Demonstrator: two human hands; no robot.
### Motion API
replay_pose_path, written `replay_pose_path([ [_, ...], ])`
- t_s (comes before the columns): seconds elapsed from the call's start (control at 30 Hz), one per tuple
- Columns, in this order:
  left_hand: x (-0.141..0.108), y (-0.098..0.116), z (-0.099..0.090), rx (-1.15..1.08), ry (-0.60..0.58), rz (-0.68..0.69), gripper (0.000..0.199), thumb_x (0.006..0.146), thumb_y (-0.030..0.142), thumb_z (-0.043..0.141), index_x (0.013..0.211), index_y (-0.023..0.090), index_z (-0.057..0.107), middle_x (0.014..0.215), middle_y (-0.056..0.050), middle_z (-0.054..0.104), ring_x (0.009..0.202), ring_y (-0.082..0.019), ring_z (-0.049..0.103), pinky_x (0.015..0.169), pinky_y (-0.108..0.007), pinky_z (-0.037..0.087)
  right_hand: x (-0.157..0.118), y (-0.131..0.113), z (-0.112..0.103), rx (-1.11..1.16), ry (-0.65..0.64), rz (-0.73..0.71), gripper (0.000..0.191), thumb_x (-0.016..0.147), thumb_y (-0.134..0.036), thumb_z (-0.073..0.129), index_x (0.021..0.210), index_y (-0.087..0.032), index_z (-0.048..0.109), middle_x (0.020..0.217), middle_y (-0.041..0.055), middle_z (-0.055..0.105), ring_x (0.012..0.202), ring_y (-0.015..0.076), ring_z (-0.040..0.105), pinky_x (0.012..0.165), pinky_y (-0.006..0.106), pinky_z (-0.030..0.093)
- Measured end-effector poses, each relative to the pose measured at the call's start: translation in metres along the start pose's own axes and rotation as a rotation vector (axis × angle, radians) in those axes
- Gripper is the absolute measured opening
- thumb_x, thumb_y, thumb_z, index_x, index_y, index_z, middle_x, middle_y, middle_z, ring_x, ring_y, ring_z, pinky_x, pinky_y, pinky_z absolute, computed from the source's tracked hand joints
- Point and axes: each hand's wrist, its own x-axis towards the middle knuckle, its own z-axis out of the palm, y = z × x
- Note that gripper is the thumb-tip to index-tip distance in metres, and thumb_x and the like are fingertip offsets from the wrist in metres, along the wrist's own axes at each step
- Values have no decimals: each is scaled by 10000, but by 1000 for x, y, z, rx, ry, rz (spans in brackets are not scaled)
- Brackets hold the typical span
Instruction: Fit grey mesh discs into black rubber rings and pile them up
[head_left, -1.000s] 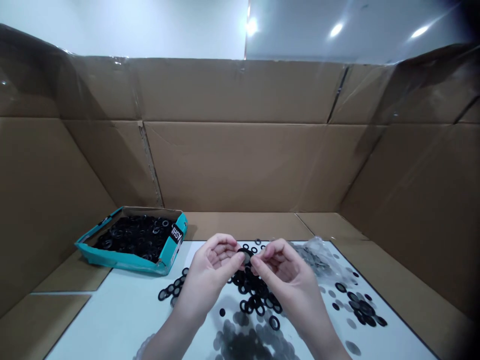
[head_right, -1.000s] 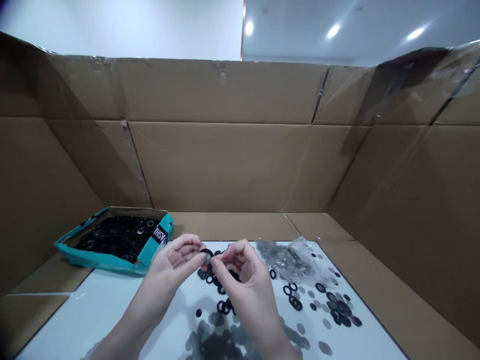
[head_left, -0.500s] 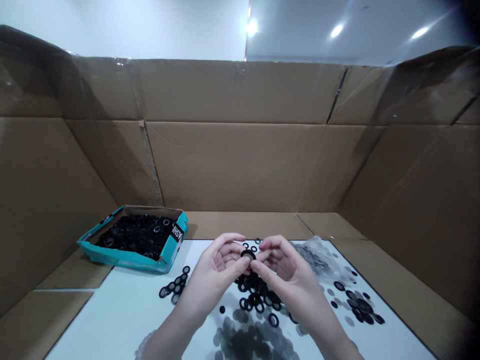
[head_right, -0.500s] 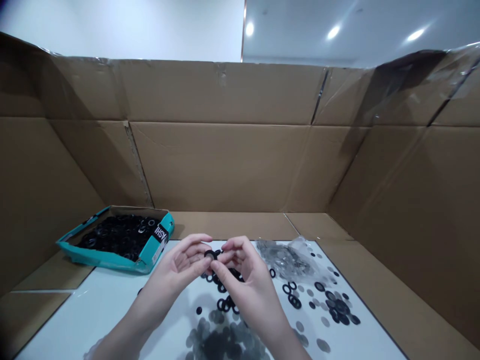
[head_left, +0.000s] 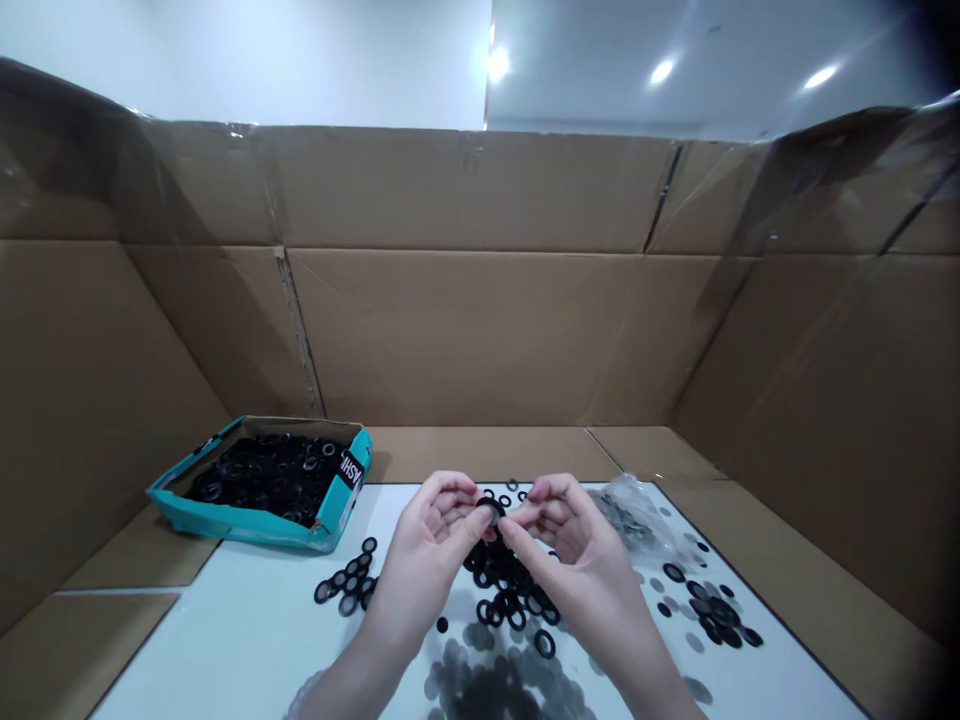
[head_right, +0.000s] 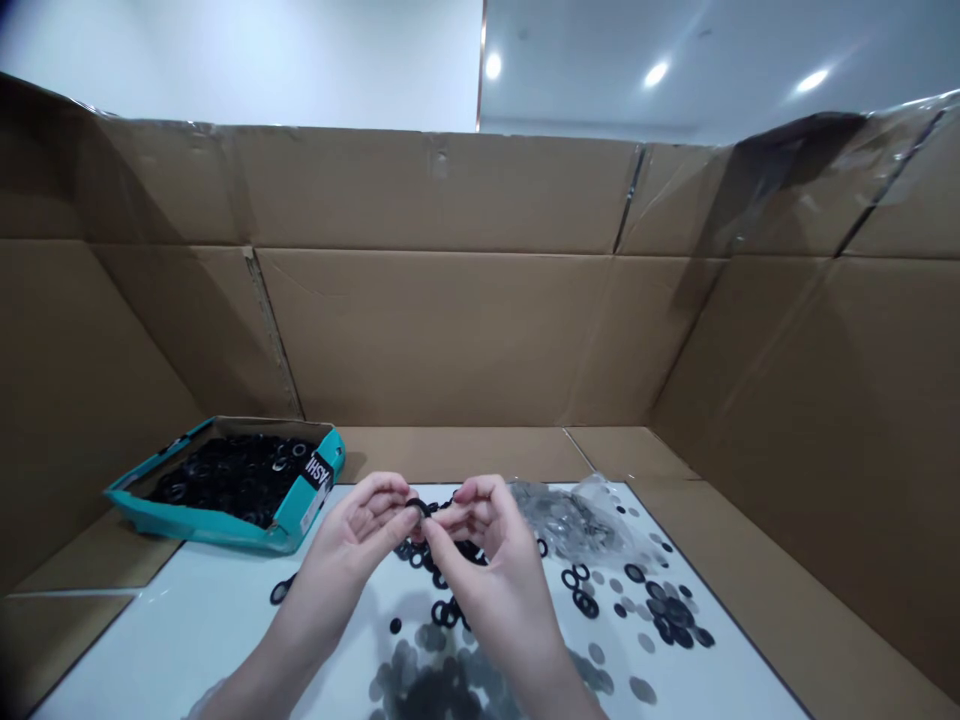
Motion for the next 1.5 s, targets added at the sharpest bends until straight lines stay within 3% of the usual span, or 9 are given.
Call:
replay_pose_path([
  [0.17,-3,-8,9,-135,80,-64,227,745,302,734,898,188,610,903,-37,630,916,-169,591,796,-247,472,1,4,-1,-5,-64,-4,246,816,-369,669,902,-225,490,845,20,613,834,169,626,740,264,533],
  [0.37,-1,0,3,-5,-71,-17,231,739,312,732,859,201,570,870,-10,596,829,-149,587,769,-259,470,8,3,-12,-27,-137,-21,276,820,-341,663,1014,-224,506,786,8,622,773,176,626,740,309,528],
  [0.53,2,5,-3,104,-107,0,291,723,289,733,907,216,521,820,6,589,830,-151,580,762,-258,451,10,3,-18,-116,-198,7,268,805,-327,668,994,-217,512,742,2,629,775,182,623,755,327,512],
  [0.73,7,-7,-3,-5,-67,-29,290,703,286,759,860,194,533,820,0,591,771,-136,567,717,-248,450,6,7,-11,-100,-77,-26,239,804,-320,660,894,-227,459,730,-8,617,741,166,617,720,296,506],
  [0.93,9,-14,-3,-110,-14,-51,241,754,294,730,938,211,596,900,-13,606,841,-139,576,740,-230,456,10,9,-6,0,-141,-27,222,826,-316,649,951,-222,491,900,34,617,837,173,632,764,297,534],
  [1.07,9,-7,-5,-2,-96,-46,295,752,317,725,1009,218,619,976,-28,610,773,-133,588,713,-247,473,12,8,-10,-15,-175,-15,209,827,-301,648,967,-224,513,861,21,629,804,168,635,749,289,529],
  [1.27,12,-2,-8,200,-64,56,272,746,262,708,991,207,604,784,2,600,810,-160,576,805,-279,452,11,5,-11,-154,-123,-78,134,824,-282,625,872,-228,513,822,2,600,800,159,613,744,271,500],
  [1.5,11,-1,-7,225,-86,77,230,747,266,703,935,209,581,806,1,607,812,-156,578,803,-276,462,12,9,-11,-6,-124,32,223,816,-329,657,860,-224,465,755,-10,588,771,154,597,732,269,487],
])
